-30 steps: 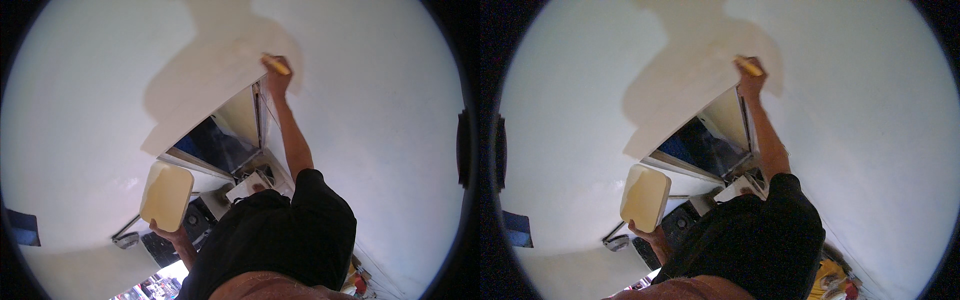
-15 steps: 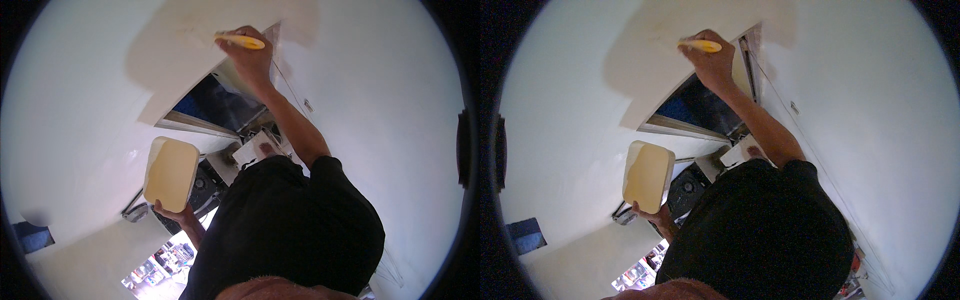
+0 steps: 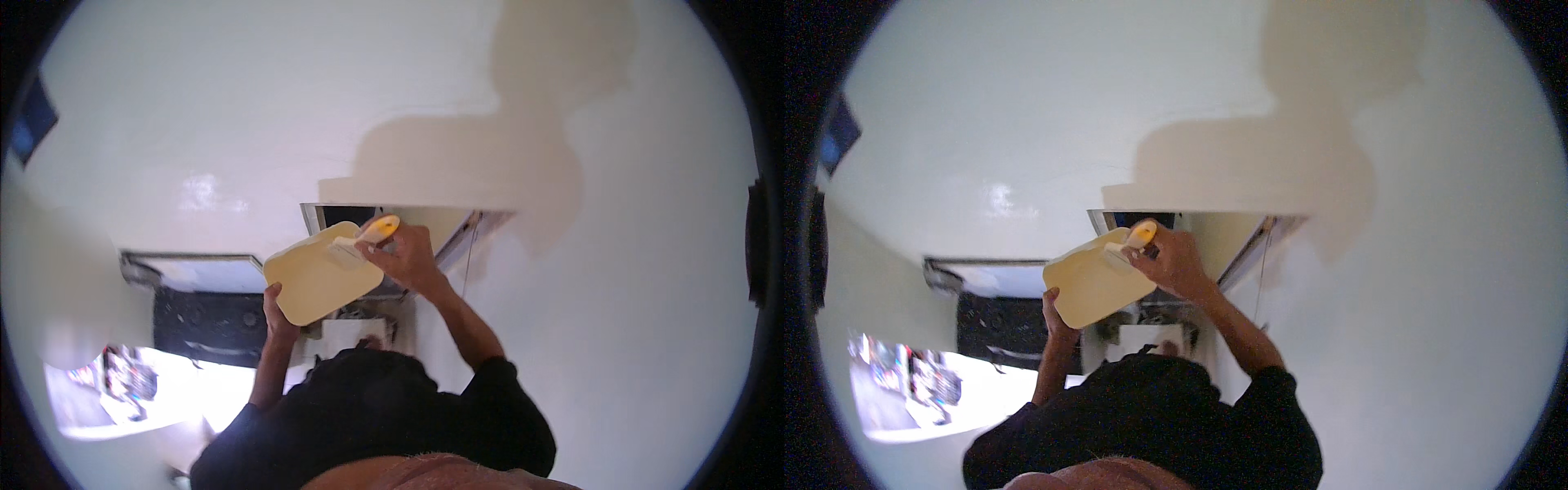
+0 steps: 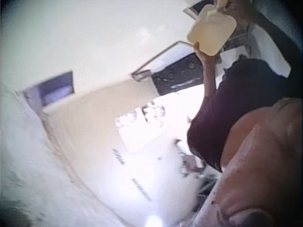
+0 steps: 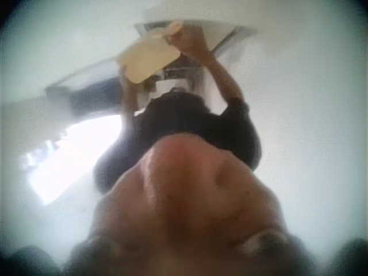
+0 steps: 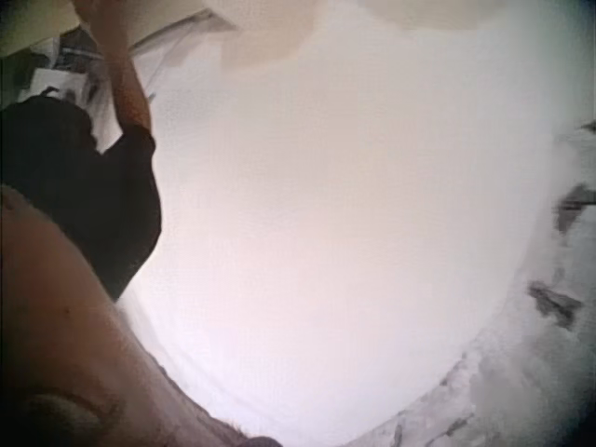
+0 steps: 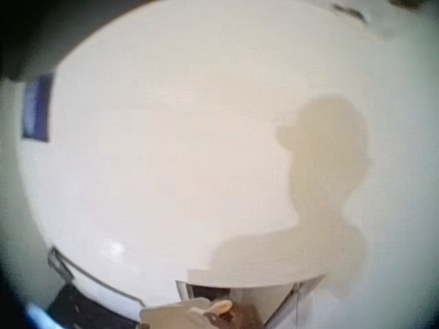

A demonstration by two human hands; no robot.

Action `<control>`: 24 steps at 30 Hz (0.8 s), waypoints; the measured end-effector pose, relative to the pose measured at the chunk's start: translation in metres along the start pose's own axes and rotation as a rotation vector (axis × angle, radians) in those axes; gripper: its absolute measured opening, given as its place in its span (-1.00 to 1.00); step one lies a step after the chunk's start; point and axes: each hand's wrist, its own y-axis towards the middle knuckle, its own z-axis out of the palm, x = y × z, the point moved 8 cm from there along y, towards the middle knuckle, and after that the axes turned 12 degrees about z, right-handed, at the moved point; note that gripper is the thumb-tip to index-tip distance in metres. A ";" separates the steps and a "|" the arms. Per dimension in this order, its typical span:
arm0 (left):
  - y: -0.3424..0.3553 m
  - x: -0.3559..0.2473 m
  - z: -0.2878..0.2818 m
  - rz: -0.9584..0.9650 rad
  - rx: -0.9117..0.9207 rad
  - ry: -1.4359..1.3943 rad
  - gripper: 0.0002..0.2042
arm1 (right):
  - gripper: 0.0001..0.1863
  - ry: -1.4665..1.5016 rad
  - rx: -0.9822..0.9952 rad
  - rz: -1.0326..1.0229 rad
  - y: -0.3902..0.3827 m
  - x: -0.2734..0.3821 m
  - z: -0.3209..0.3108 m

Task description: The person paints the ceiling using a brush and a container of white paint.

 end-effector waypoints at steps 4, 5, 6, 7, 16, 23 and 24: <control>-0.010 0.002 0.020 -0.034 0.052 -0.027 -0.58 | -0.69 -0.034 0.082 -0.044 -0.001 0.004 0.017; -0.005 0.009 0.004 -0.003 -0.003 -0.079 -0.58 | -0.70 0.002 0.074 -0.029 0.000 0.004 0.022; 0.000 0.022 -0.017 -0.018 0.022 -0.016 -0.56 | -0.75 0.048 0.090 -0.021 -0.001 0.011 0.028; 0.006 0.037 -0.025 -0.035 0.054 0.046 -0.54 | -0.75 0.010 0.142 -0.049 0.000 0.014 0.036; 0.013 0.031 -0.022 0.066 0.042 0.155 -0.60 | -0.79 -0.052 0.176 -0.045 -0.005 0.018 0.050; -0.008 0.011 -0.021 -0.064 -0.084 -0.030 -0.61 | -0.74 -0.231 0.046 -0.287 -0.005 0.036 0.036; -0.015 0.003 -0.009 -0.129 -0.061 0.036 -0.61 | -0.73 -0.216 0.037 -0.298 -0.003 0.037 0.034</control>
